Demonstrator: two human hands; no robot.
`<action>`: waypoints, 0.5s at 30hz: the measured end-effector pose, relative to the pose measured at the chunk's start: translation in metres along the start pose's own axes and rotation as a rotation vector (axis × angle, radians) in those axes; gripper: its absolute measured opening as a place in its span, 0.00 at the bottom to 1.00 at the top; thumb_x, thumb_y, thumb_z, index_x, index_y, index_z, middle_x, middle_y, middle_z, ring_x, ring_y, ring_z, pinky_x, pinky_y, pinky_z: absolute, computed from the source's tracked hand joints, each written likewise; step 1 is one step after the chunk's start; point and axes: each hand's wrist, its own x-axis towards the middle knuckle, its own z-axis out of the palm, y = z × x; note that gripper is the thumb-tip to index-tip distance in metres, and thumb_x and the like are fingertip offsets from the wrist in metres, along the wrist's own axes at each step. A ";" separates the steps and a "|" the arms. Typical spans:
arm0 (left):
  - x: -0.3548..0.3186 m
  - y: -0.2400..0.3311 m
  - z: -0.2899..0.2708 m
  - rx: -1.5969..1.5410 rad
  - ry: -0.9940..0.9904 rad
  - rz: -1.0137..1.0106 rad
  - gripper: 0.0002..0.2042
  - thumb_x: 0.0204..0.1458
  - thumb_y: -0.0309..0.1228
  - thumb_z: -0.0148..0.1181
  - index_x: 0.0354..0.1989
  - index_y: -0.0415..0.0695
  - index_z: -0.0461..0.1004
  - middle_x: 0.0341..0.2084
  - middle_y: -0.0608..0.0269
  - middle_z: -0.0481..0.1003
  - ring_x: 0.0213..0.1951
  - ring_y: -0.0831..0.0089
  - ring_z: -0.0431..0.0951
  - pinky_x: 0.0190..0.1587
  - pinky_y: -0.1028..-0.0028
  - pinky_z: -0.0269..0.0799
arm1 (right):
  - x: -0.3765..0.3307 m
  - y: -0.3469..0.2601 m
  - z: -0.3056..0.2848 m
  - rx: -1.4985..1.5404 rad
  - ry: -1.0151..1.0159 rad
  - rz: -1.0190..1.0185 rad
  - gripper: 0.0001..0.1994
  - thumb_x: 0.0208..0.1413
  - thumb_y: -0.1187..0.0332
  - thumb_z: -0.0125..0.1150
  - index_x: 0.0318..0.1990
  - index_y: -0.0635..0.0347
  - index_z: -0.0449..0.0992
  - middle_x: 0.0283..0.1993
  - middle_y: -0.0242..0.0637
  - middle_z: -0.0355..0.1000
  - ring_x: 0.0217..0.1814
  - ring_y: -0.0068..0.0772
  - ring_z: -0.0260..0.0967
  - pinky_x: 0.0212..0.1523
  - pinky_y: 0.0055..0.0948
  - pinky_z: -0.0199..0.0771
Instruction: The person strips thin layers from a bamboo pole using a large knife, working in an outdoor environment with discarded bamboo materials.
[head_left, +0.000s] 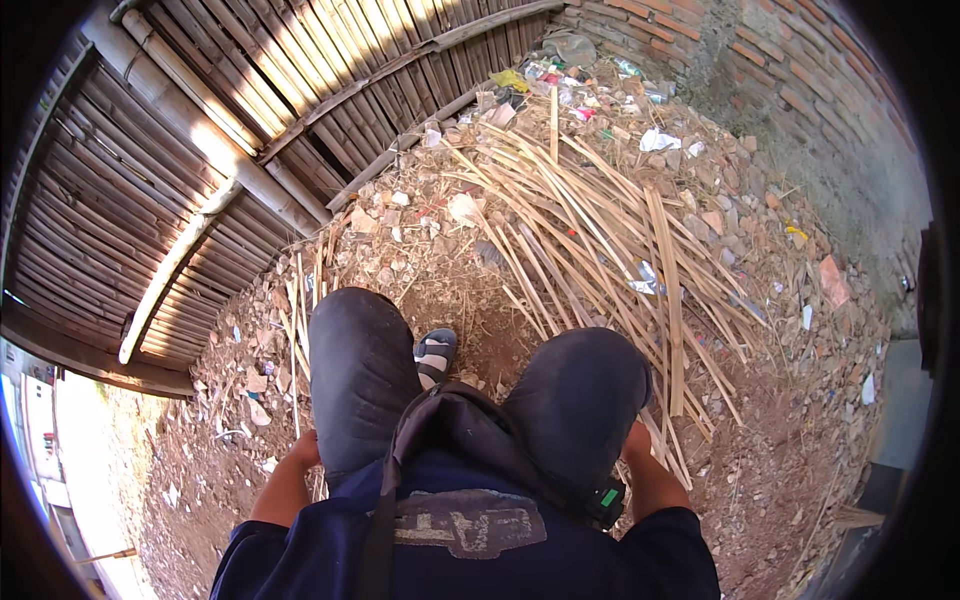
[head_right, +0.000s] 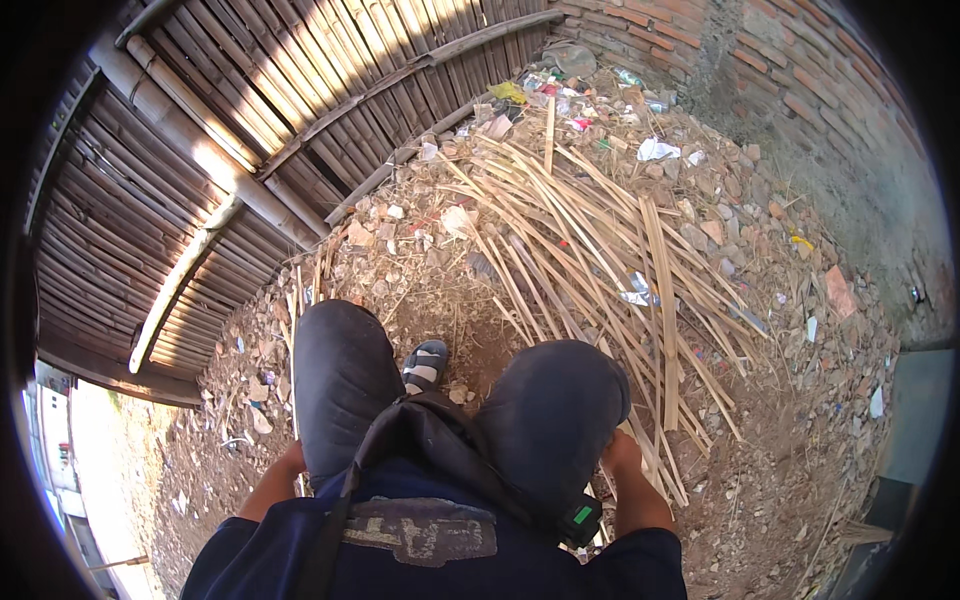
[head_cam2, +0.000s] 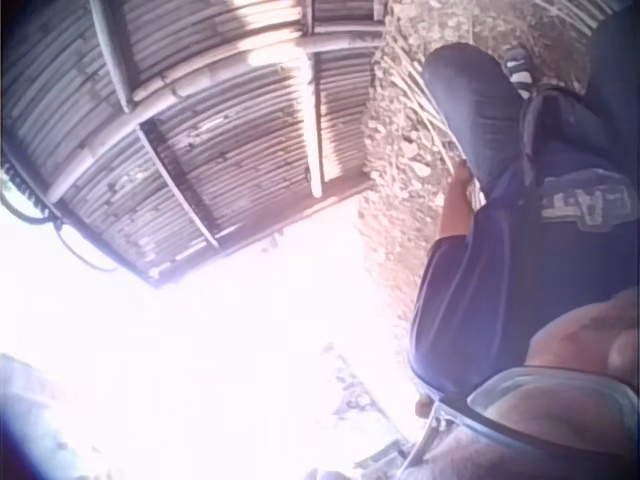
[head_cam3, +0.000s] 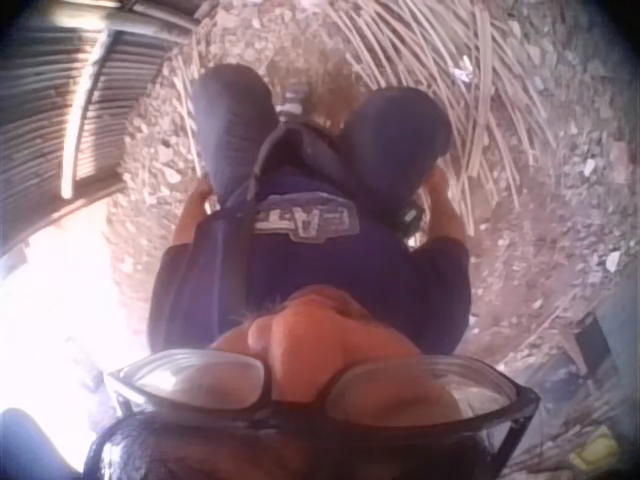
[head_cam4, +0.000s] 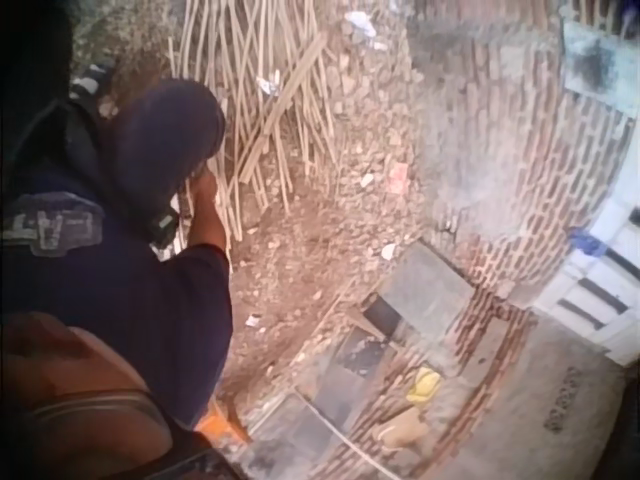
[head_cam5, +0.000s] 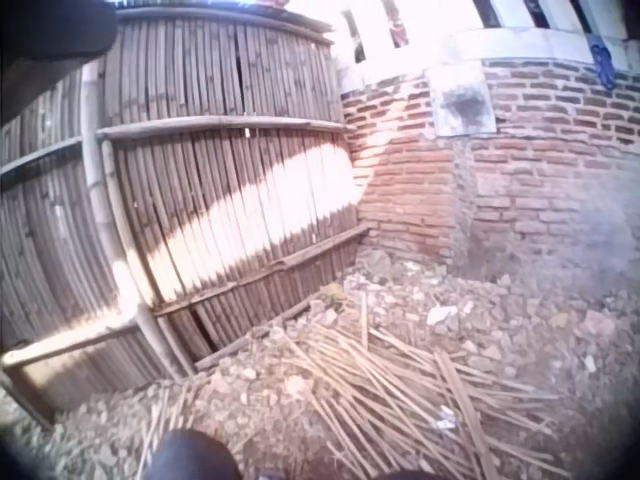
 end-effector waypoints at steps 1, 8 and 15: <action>-0.001 -0.010 0.004 0.014 -0.011 -0.043 0.24 0.58 0.41 0.63 0.56 0.37 0.75 0.42 0.54 0.82 0.42 0.65 0.83 0.41 0.58 0.81 | -0.005 -0.002 -0.008 -0.041 -0.002 0.012 0.15 0.51 0.67 0.63 0.47 0.56 0.79 0.42 0.52 0.80 0.50 0.59 0.77 0.53 0.53 0.75; 0.002 -0.083 0.027 -0.001 -0.094 -0.387 0.17 0.63 0.40 0.49 0.53 0.45 0.77 0.35 0.61 0.79 0.35 0.65 0.83 0.36 0.57 0.83 | -0.001 0.011 -0.033 0.053 0.109 -0.006 0.16 0.47 0.64 0.71 0.40 0.61 0.76 0.40 0.51 0.79 0.47 0.58 0.77 0.49 0.52 0.76; 0.007 -0.042 0.025 -0.015 -0.040 -0.286 0.20 0.63 0.43 0.57 0.53 0.39 0.75 0.40 0.57 0.81 0.38 0.65 0.83 0.37 0.57 0.81 | 0.024 0.052 0.025 0.345 0.229 -0.026 0.17 0.49 0.60 0.68 0.44 0.61 0.81 0.45 0.54 0.79 0.51 0.59 0.76 0.51 0.52 0.75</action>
